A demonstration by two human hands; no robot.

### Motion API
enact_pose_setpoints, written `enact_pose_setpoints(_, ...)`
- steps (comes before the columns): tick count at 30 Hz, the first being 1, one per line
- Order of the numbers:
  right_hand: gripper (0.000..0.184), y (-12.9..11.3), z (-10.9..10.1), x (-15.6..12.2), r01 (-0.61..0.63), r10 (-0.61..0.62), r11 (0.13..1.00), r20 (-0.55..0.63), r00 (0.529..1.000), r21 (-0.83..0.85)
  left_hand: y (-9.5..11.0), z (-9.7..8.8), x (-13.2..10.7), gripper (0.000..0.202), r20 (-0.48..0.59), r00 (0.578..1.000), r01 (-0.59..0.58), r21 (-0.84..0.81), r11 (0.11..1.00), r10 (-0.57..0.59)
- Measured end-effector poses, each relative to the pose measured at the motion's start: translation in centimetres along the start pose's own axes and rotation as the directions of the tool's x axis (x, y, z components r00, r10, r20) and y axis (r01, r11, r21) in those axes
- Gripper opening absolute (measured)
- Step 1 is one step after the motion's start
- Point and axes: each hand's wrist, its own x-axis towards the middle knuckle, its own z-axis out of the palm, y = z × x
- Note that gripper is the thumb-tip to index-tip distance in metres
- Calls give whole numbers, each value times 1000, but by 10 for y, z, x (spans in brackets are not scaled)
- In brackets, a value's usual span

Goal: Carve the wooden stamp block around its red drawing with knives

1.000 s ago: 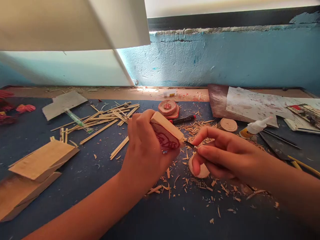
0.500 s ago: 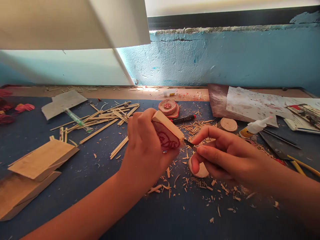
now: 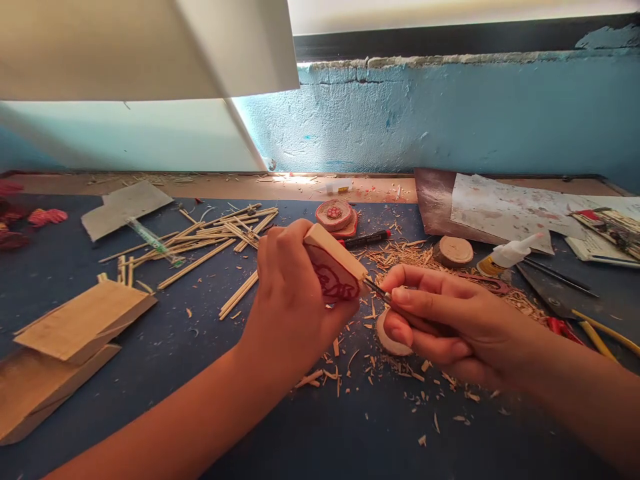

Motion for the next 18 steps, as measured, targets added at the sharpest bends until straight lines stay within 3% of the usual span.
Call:
enact_pose_setpoints(4, 42, 6, 7, -3, 139, -140, 963, 12, 990, -229, 1, 1, -2, 89, 0, 1000, 15, -51, 999, -15)
enact_pose_setpoints(6, 34, 8, 8, -4, 237, -263, 877, -4, 965, -418, 1, 1, -2, 91, -2, 1000, 28, -65, 997, -28)
enact_pose_setpoints(7, 27, 9, 6, -4, 286, -339, 792, 0, 941, -539, 1, 1, -2, 91, 1, 1000, 31, -67, 997, -31)
enact_pose_setpoints(8, 20, 10, 3, -3, 336, -433, 652, 31, 901, -679, 0, 1, -2, 91, 7, 999, 33, -66, 997, -32)
enact_pose_setpoints(11, 9, 7, -10, -2, 394, -621, 72, 268, 737, -916, -2, 0, 1, 93, 36, 999, 38, -60, 997, -35)
enact_pose_setpoints(12, 13, 4, -14, -2, 398, -632, -66, 347, 693, -915, -3, -1, 2, 95, 48, 998, 44, -64, 997, -41)
enact_pose_setpoints(13, 15, 1, -17, -3, 403, -628, -146, 400, 668, -903, -4, -1, 2, 96, 61, 997, 54, -71, 996, -50)
enact_pose_setpoints(16, 12, -13, -15, -11, 383, -623, -192, 414, 664, -904, -5, 0, 3, 102, 80, 993, 97, -112, 989, -88)
enact_pose_setpoints(18, 13, -22, -8, -18, 333, -635, -114, 327, 700, -936, -3, 1, 3, 103, 72, 991, 126, -145, 981, -117)
